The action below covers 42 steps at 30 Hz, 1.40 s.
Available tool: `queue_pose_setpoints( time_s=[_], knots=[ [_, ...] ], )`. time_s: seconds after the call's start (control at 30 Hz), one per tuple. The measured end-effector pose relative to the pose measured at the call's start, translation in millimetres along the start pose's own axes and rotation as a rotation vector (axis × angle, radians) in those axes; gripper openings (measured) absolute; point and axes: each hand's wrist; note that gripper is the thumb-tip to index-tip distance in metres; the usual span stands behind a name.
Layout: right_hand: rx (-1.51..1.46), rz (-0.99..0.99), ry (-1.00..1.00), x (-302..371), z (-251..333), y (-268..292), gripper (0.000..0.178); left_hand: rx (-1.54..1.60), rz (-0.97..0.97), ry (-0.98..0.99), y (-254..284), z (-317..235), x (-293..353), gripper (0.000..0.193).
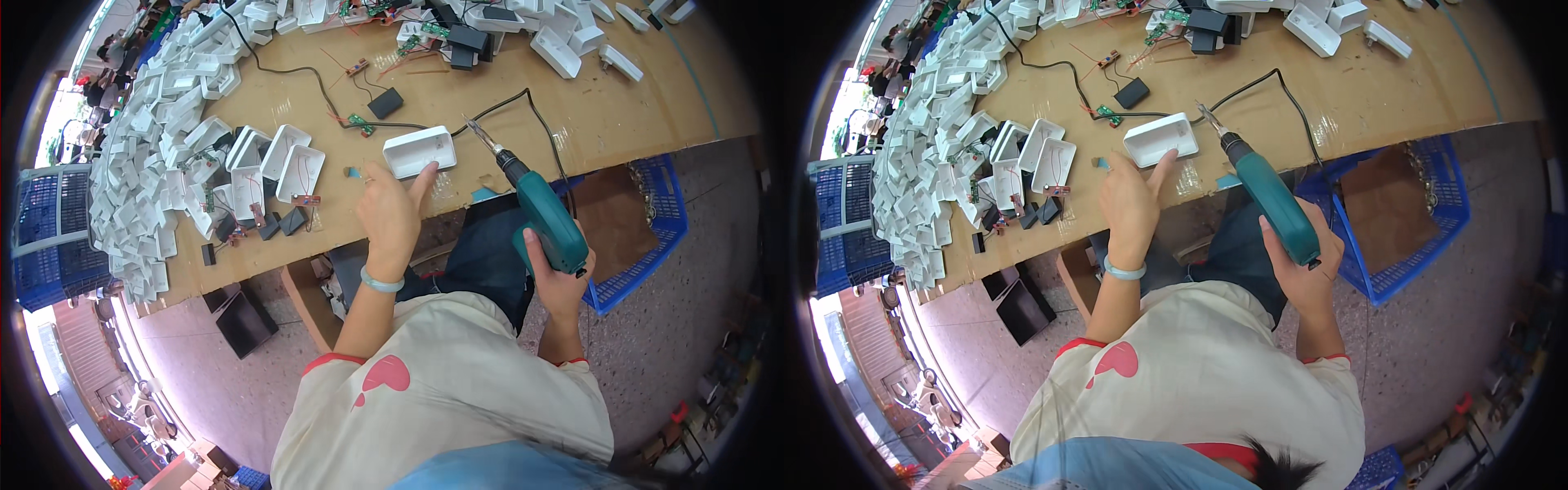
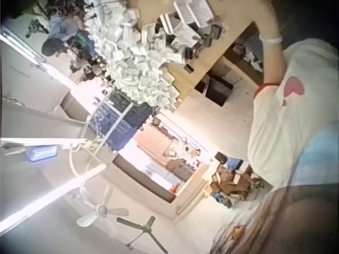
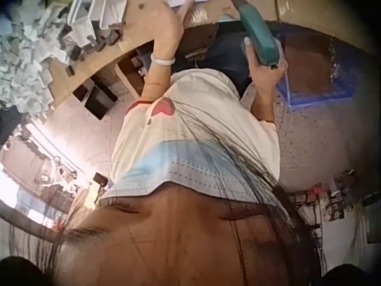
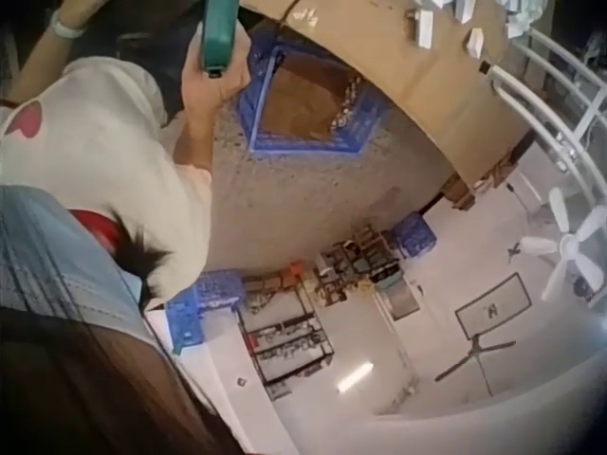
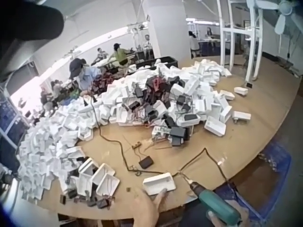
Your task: Assembling electronic components into plastic housings using an electric screwdriver.
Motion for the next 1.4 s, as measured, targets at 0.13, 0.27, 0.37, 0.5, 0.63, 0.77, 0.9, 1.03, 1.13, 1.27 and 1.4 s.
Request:
queue_pose_setpoints(
  time_s=[0.13, 0.27, 0.37, 0.5, 0.63, 0.77, 0.9, 1.03, 1.13, 1.27, 1.4],
  knots=[
    [0.025, -0.011, 0.004, -3.2, 2.1, 2.0, 0.027, 0.009, 0.027, -0.024, 23.8, -3.3, -5.7, 0.073],
    [-0.014, -0.081, -0.058, 4.1, -8.6, 2.7, 0.028, 0.337, 0.013, -0.062, 57.1, 18.8, -84.5, 0.057],
    [-0.052, -0.037, -0.085, 4.8, -5.8, 0.8, 0.029, 0.186, -0.295, -0.181, 18.9, 71.3, -206.5, 0.055],
    [-0.026, -0.03, -0.003, 1.7, -1.0, -1.4, 0.03, 0.303, -0.065, -0.059, -6.3, 68.0, -239.3, 0.06],
    [0.01, -0.036, 0.001, 4.3, 2.3, 6.7, 0.032, 1.144, -0.035, -0.278, 7.1, 40.5, -209.1, 0.031],
    [0.032, -0.034, 0.005, 6.8, 4.7, 12.6, 0.031, 1.197, -0.114, -0.346, 76.0, -0.6, -133.6, 0.023],
    [-0.001, -0.065, -0.047, 12.9, 11.9, 7.7, 0.018, 0.932, -0.005, -0.329, 85.3, -2.6, -72.6, 0.021],
    [0.016, -0.012, -0.04, 35.7, 8.7, 4.9, 0.024, 0.478, 0.053, -0.463, 58.9, 1.6, -30.7, 0.016],
    [0.046, 0.039, 0.004, 44.5, 3.2, 0.3, 0.029, 0.422, -0.113, -0.631, 20.5, 6.5, -18.1, 0.013],
    [0.082, 0.114, 0.093, 44.7, 1.7, -3.6, 0.039, 0.096, -0.226, -0.735, 1.8, 1.5, -18.3, 0.01],
    [0.116, 0.136, 0.148, 42.1, -2.0, -11.7, 0.047, -0.043, -0.309, -0.759, -2.5, -4.8, -22.6, 0.014]
  ],
)
Point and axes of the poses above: each hand's wrist, its own x-axis away from the middle knuckle, its own y-axis out of the back of the hand, z = x × y, and after that the axes turned 1 degree about -x, right-handed
